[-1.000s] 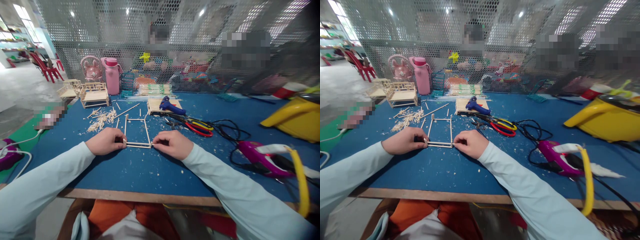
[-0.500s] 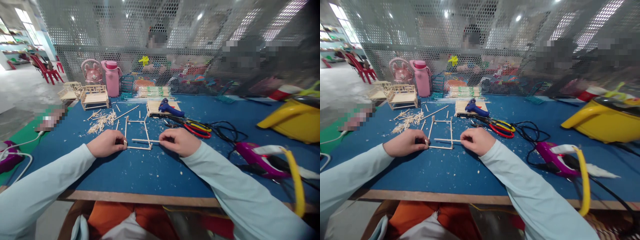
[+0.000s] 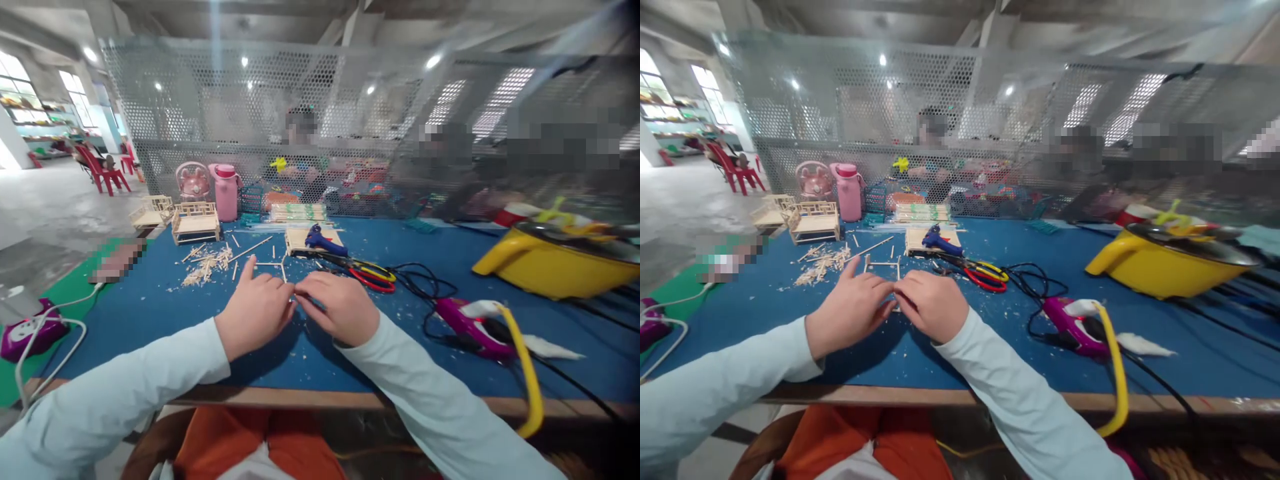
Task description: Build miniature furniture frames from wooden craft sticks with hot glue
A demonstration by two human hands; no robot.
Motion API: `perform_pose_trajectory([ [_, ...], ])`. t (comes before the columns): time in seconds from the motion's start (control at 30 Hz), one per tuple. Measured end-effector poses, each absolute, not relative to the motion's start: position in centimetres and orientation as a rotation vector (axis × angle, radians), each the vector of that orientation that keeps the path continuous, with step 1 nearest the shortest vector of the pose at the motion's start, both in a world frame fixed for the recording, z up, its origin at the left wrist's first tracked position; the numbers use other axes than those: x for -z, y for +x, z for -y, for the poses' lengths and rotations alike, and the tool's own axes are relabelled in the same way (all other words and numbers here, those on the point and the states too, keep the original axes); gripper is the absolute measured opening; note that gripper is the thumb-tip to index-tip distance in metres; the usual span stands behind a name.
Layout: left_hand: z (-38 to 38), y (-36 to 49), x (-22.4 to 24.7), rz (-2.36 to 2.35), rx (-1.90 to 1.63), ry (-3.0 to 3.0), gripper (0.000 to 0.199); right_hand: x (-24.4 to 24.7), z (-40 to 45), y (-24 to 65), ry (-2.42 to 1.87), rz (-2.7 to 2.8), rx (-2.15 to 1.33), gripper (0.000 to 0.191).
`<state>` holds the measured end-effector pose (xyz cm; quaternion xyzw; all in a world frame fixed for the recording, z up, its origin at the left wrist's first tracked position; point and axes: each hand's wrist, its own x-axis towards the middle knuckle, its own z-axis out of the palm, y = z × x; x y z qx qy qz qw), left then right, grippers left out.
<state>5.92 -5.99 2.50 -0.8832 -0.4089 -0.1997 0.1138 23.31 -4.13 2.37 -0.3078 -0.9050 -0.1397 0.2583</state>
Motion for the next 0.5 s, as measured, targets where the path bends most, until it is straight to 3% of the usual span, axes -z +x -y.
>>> perform_pose_trajectory([
  [0.3, 5.1, 5.1, -1.6, 1.248, 0.36, -2.756, 0.016, -1.5, 4.5, 24.3, -0.787, 2.375, 0.493, 0.023],
  [0.4, 4.8, 4.5, -2.3, 1.417, 0.572, -2.748, 0.022, -1.1, 3.6, 26.6, -1.232, 2.061, 0.476, 0.037],
  [0.5, 4.0, 3.9, -2.8, 1.563, 1.007, -2.814, 0.03, -0.3, 2.1, 28.6, -1.993, 2.056, 0.249, 0.035],
])
